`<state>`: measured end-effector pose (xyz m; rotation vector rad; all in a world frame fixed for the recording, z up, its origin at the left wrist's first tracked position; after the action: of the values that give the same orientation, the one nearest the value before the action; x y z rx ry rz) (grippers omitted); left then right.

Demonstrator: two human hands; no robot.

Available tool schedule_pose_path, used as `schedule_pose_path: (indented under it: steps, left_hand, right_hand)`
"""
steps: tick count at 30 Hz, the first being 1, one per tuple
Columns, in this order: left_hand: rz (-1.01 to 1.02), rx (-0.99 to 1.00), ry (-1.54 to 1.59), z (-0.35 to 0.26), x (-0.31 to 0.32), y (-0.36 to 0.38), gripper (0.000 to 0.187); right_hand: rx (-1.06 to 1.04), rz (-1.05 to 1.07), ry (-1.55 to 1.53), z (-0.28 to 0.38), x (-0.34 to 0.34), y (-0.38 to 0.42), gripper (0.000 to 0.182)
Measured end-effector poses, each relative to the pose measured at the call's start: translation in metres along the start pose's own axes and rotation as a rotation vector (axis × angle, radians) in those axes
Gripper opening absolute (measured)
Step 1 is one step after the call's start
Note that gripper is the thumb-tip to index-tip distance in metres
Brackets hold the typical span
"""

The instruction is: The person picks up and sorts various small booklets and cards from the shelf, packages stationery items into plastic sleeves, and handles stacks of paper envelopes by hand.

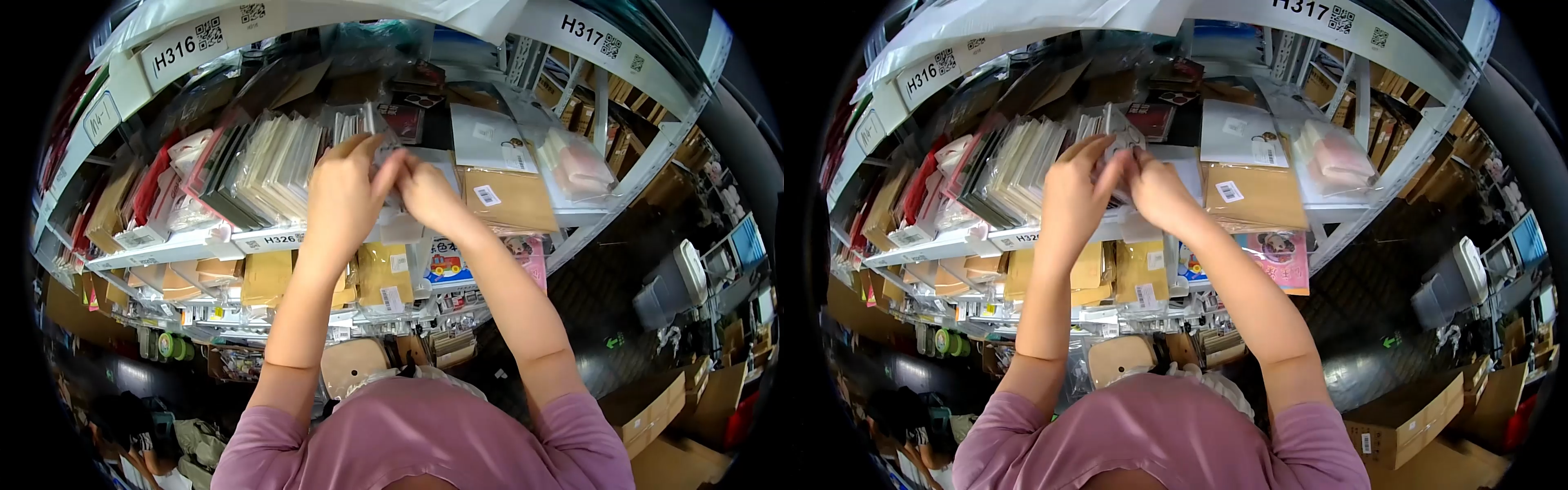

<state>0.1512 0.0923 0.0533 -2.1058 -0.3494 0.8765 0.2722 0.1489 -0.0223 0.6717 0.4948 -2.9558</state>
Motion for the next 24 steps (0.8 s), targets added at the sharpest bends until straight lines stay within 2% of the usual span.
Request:
schedule_pose_path:
  steps: [1, 2, 3, 4, 6, 8, 10, 12, 14, 15, 16, 18, 21, 24]
  left_hand:
    - [-0.029, 0.071, -0.160, -0.006, 0.002, 0.004, 0.030]
    - [-0.028, 0.074, -0.159, -0.006, 0.005, 0.004, 0.030]
    - [-0.033, 0.127, -0.243, -0.010, 0.009, 0.006, 0.028]
    - [-0.039, 0.181, -0.327, -0.012, 0.012, 0.007, 0.026]
    - [-0.037, 0.187, -0.336, -0.011, 0.011, 0.007, 0.022]
    - [0.027, 0.162, -0.366, -0.010, 0.013, 0.006, 0.019]
    - [0.008, 0.156, -0.375, -0.011, 0.014, 0.006, 0.019]
    - [-0.013, 0.158, -0.386, -0.012, 0.014, 0.006, 0.019]
    - [-0.032, 0.142, -0.358, -0.012, 0.012, 0.005, 0.019]
    - [-0.039, 0.148, -0.356, -0.012, 0.012, 0.005, 0.019]
    - [-0.040, 0.153, -0.356, -0.012, 0.012, 0.006, 0.020]
    - [-0.045, 0.162, -0.355, -0.011, 0.011, 0.006, 0.020]
    - [-0.035, 0.156, -0.336, -0.011, 0.012, 0.006, 0.020]
    - [-0.047, 0.151, -0.349, -0.011, 0.011, 0.007, 0.020]
  right_hand:
    - [-0.195, -0.055, 0.268, 0.004, -0.001, 0.001, 0.038]
    - [-0.389, -0.108, 0.536, 0.009, 0.002, 0.004, 0.036]
    - [-0.259, 0.038, 0.349, -0.001, -0.001, -0.006, 0.035]
    - [-0.260, 0.035, 0.349, 0.006, -0.015, -0.011, 0.035]
    - [-0.121, 0.423, 0.371, 0.008, -0.021, -0.015, 0.030]
    - [-0.102, 0.433, 0.424, 0.019, -0.044, -0.030, 0.025]
    - [-0.224, 0.133, 0.572, 0.030, -0.066, -0.060, 0.033]
    - [-0.376, 0.201, 0.759, 0.017, -0.045, -0.081, 0.054]
    - [-0.359, 0.338, 0.745, 0.003, -0.024, -0.089, 0.061]
    - [-0.327, 0.324, 0.724, -0.011, -0.019, -0.097, 0.055]
    - [-0.209, 0.292, 0.783, -0.025, -0.018, -0.103, 0.041]
    - [-0.236, 0.216, 0.858, -0.027, -0.016, -0.102, 0.024]
    - [-0.356, 0.131, 1.036, -0.011, -0.019, -0.092, 0.021]
    - [-0.343, 0.098, 1.083, 0.000, -0.028, -0.098, 0.020]
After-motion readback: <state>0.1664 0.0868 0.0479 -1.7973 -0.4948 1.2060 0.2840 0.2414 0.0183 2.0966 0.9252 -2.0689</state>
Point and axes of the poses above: each hand's wrist, its own y-axis away from the middle knuckle, its own x-axis out of the palm, z = x × y, the point moved 8 cm from there along -y, towards the middle knuckle, and after that the axes turned 4 degrees about -x, right-handed, at the moved point
